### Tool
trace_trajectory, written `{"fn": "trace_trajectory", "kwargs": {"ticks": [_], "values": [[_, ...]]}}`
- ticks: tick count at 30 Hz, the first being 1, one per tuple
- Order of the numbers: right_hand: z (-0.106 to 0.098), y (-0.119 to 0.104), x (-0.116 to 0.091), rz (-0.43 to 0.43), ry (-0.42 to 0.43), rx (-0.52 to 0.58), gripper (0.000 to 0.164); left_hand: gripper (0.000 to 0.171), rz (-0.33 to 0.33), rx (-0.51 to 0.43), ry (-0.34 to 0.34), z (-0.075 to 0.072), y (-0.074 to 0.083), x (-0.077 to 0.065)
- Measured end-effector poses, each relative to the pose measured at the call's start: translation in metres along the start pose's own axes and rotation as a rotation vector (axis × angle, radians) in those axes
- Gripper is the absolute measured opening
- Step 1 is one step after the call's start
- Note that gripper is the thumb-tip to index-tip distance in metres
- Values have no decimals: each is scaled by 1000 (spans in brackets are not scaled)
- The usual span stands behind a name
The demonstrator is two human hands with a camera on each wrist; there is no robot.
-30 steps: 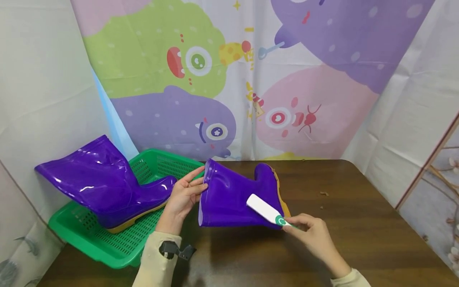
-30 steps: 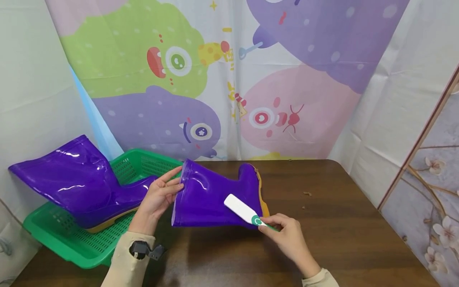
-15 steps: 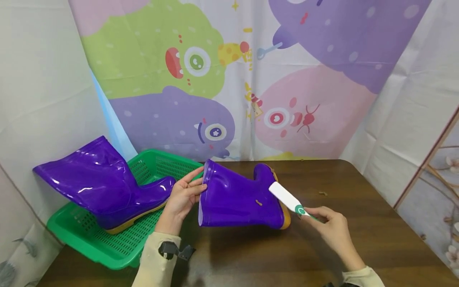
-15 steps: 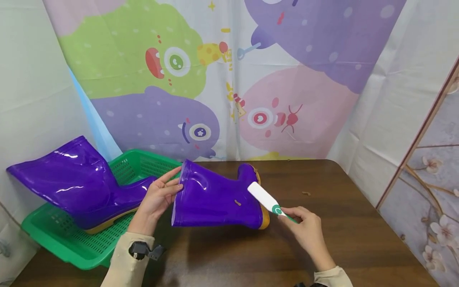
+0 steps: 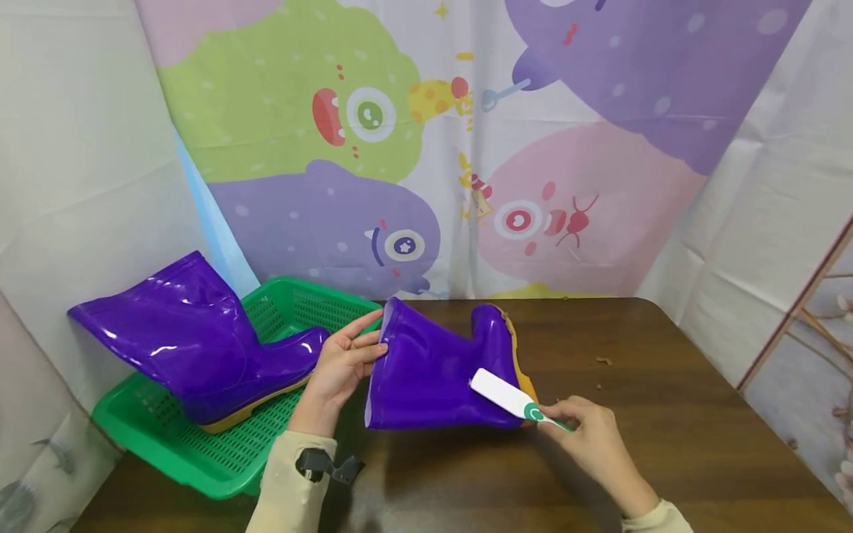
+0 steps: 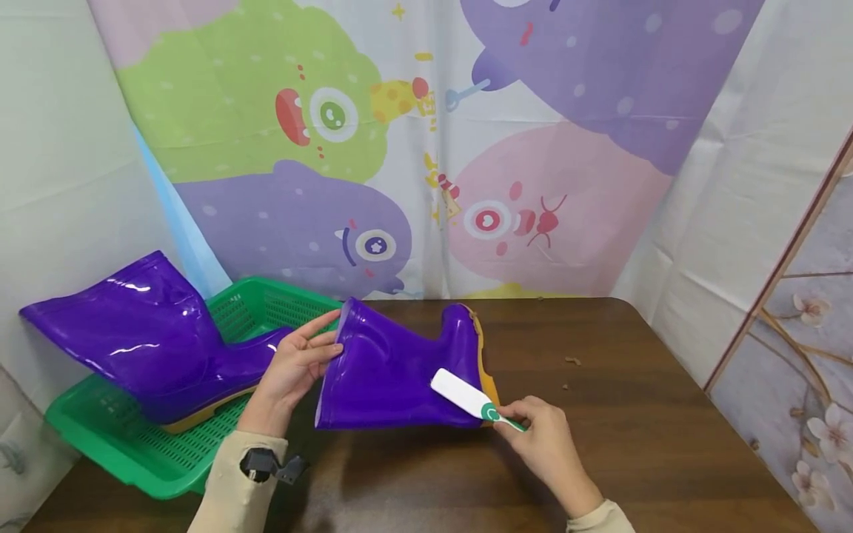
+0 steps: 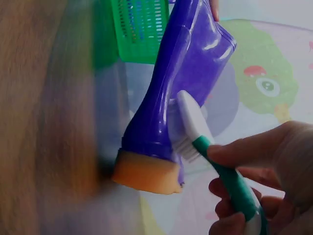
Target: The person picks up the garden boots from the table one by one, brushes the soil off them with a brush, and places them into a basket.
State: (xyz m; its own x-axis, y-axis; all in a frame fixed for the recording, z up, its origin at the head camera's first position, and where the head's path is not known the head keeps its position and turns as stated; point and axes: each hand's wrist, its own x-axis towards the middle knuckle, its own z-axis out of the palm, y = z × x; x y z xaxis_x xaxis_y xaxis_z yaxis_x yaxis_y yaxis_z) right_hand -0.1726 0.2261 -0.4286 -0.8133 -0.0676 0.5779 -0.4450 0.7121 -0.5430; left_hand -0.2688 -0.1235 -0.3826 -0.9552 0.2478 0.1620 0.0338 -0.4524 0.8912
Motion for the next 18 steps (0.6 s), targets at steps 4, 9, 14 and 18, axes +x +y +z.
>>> {"fn": "trace_trajectory", "kwargs": {"ticks": [4,9,14,18], "values": [[-9,1,2,-81,92,-137,28,65,-10,-3,28,1,-1,2],[-24,11,3,-47,162,-235,27,64,-23,-13,58,1,-4,3],[-28,17,2,13,161,-137,24,65,-30,-20,59,1,-6,3],[-14,12,3,20,185,67,25,64,-28,-23,62,3,-6,4]]}}
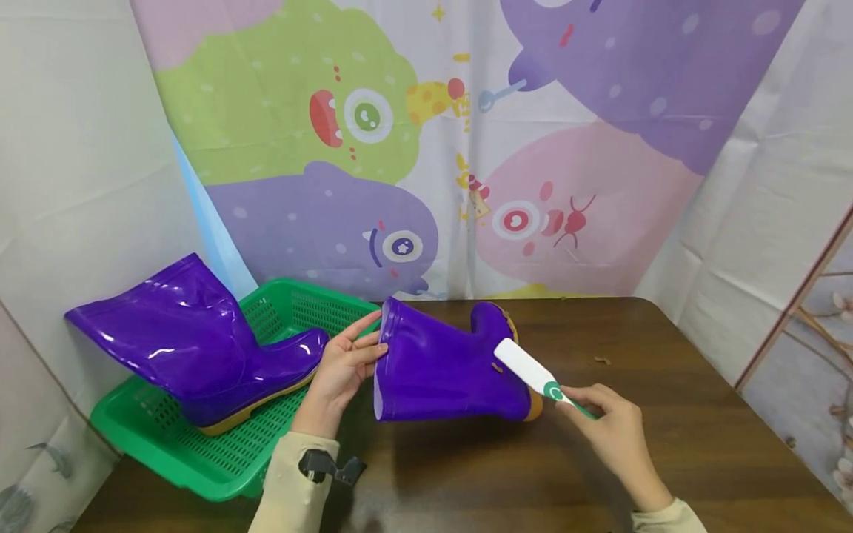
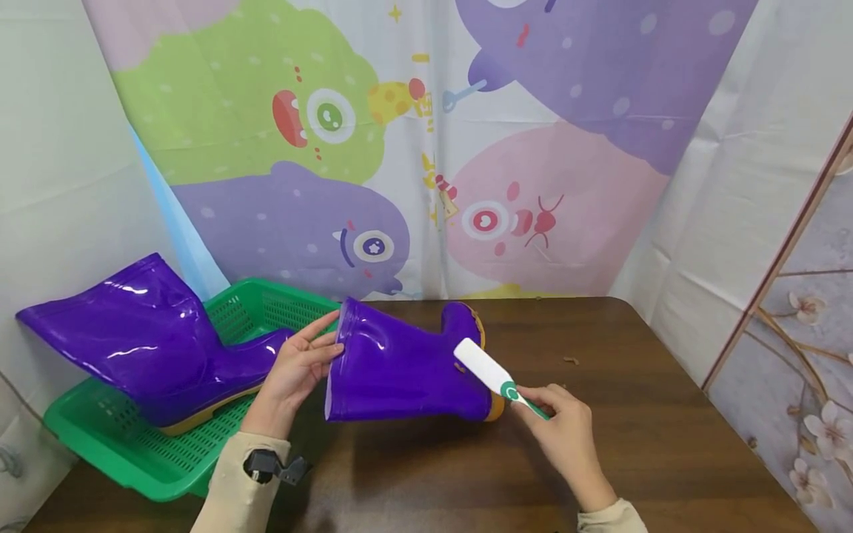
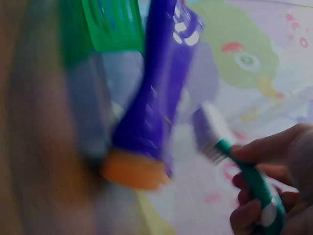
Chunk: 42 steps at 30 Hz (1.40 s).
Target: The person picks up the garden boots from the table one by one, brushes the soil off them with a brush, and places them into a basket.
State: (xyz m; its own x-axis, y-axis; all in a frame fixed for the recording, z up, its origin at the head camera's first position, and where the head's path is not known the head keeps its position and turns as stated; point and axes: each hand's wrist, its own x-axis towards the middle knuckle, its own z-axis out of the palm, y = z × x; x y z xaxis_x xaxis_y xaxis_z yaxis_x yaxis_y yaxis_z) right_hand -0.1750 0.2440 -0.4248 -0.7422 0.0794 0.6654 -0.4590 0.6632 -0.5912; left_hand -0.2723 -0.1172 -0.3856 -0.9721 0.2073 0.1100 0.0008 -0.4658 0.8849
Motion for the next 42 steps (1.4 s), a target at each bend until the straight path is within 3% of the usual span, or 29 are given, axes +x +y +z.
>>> {"fn": "trace_trajectory", "kwargs": {"ticks": [3,7,17,27,36,42], "values": [[13,-6,-4,23,-42,108,23,65,1,1,-5,1,0,0],[22,-11,-10,26,-111,128,21,65,4,3,-16,2,1,0],[9,-5,-3,-32,-67,-137,22,65,0,14,-21,2,3,0],[-9,7,3,7,-43,-226,22,65,3,15,-23,0,1,0],[-1,4,1,8,-5,-111,25,65,0,17,-19,-2,1,-1],[15,1,-5,-4,-64,14,25,65,-3,13,-17,-1,0,0]]}}
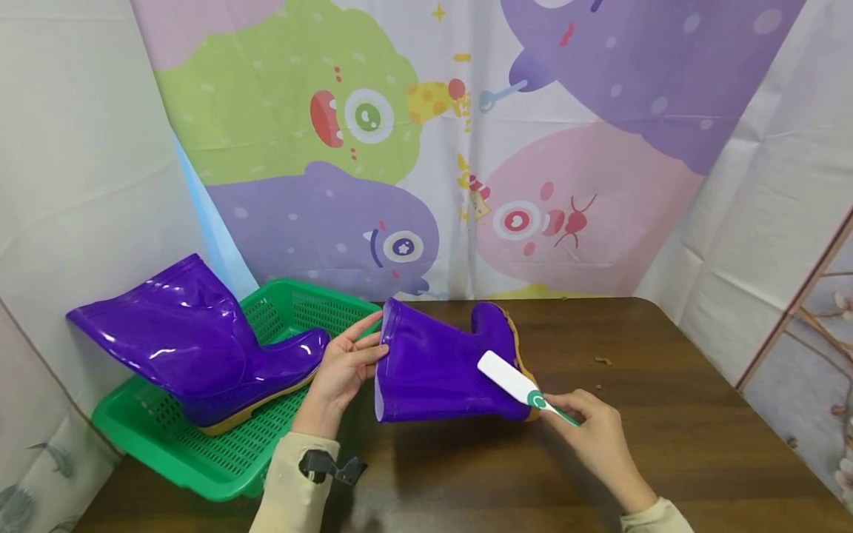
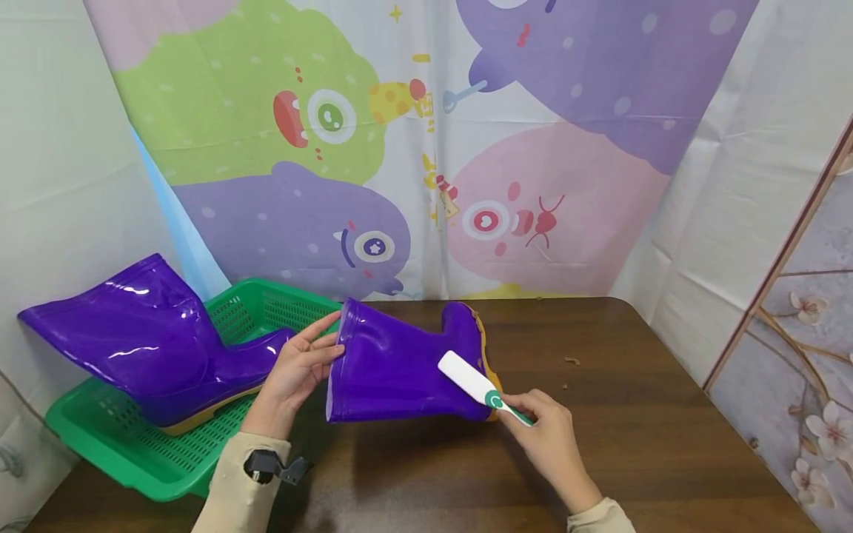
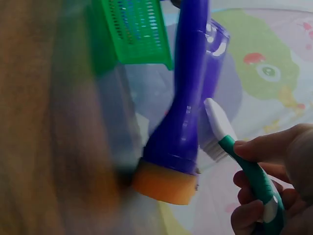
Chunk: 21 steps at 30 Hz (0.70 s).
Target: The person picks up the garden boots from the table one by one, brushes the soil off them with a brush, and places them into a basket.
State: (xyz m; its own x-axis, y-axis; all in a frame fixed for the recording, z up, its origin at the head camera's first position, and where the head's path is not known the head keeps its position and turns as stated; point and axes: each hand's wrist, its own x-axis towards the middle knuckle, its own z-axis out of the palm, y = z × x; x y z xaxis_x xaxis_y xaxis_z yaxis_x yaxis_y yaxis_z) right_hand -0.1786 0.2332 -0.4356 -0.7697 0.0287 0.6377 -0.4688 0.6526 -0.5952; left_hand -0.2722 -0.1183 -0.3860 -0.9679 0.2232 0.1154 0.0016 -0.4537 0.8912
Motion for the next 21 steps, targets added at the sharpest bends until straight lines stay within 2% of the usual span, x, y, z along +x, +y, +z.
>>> {"fn": "trace_trajectory", "kwargs": {"ticks": [6,12,21], "values": [[-2,4,0,-11,1,-48,22,64,3,-4,5,0,0,0],[-13,12,3,40,18,-141,21,65,-4,-9,-2,0,0,-1],[-20,21,6,89,9,-156,18,65,-6,-17,-1,0,1,-1]]}}
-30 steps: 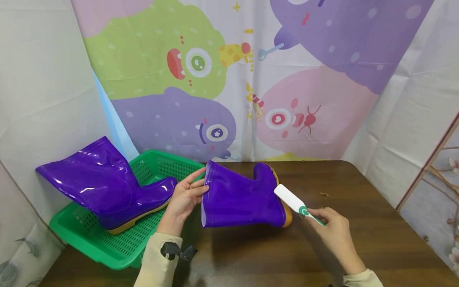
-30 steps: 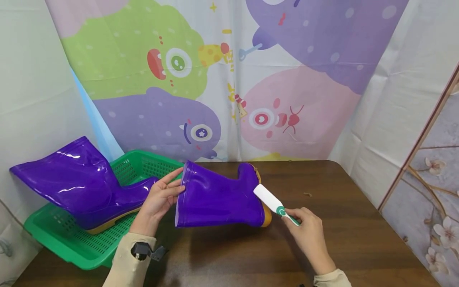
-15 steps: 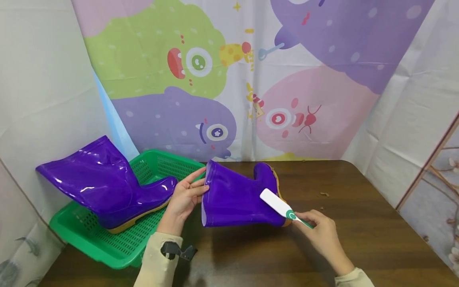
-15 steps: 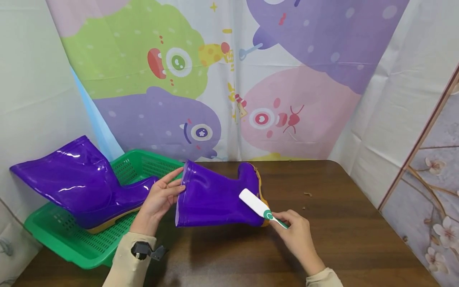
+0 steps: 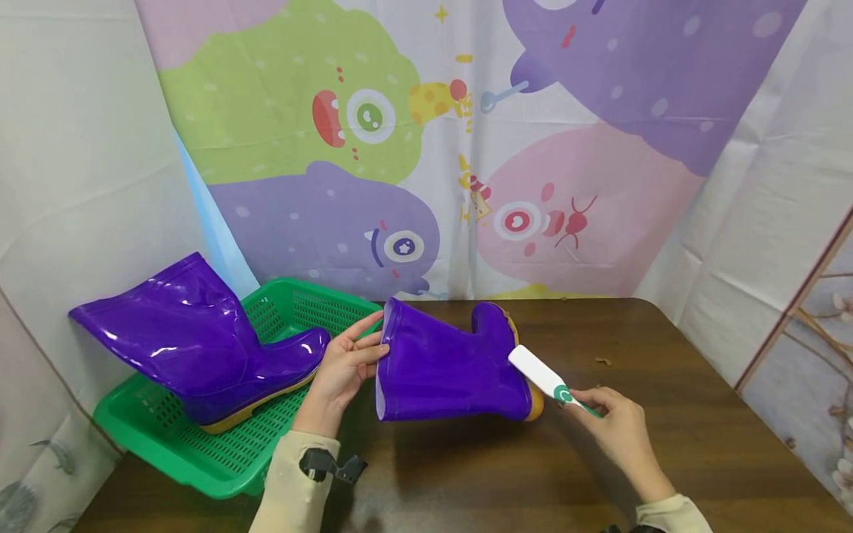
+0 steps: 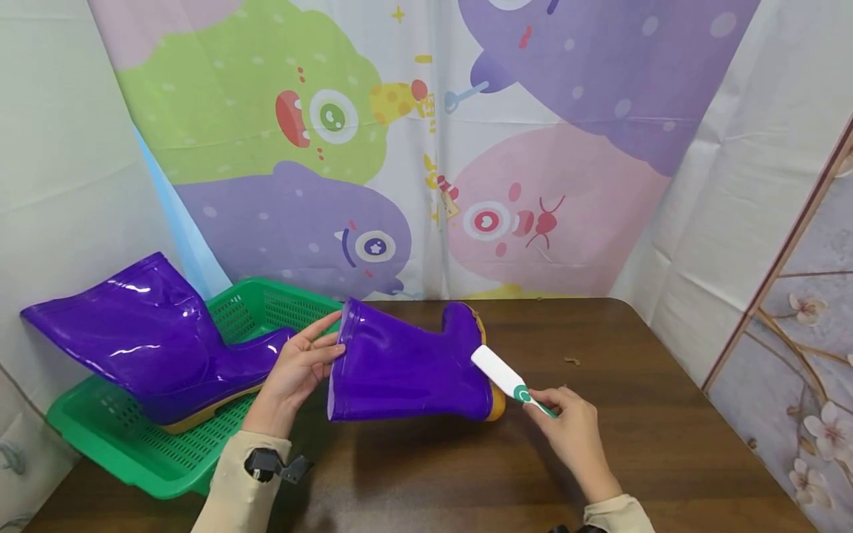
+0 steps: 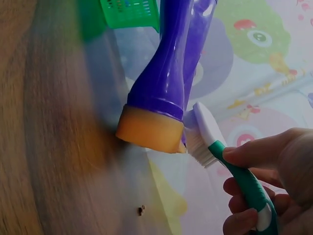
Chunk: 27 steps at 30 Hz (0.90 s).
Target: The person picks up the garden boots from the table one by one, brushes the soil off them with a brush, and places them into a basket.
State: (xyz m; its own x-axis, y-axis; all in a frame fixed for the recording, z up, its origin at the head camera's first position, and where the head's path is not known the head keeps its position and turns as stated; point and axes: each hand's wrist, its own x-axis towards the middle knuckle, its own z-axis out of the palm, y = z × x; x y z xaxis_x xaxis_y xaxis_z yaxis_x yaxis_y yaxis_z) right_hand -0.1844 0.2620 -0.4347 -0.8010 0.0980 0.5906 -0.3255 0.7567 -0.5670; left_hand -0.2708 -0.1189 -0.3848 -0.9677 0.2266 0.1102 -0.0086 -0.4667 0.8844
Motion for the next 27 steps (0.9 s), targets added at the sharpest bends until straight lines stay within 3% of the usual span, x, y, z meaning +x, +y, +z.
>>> {"fn": "trace_trajectory", "kwargs": {"ticks": [7,10,15,20,23,27], "values": [[-9,12,-1,74,-36,-20,20,64,6,17,-8,-3,-2,0],[-10,15,0,120,-39,21,21,64,5,18,-12,-3,-2,1],[-10,13,3,260,-28,199,27,63,12,14,-8,-3,-1,2],[-3,10,3,398,-106,470,33,65,16,11,-8,-2,-1,2],[4,10,1,409,-178,577,32,65,15,11,-9,-2,-1,2],[9,12,-3,368,-269,588,30,64,11,13,-9,-3,-2,2]]}}
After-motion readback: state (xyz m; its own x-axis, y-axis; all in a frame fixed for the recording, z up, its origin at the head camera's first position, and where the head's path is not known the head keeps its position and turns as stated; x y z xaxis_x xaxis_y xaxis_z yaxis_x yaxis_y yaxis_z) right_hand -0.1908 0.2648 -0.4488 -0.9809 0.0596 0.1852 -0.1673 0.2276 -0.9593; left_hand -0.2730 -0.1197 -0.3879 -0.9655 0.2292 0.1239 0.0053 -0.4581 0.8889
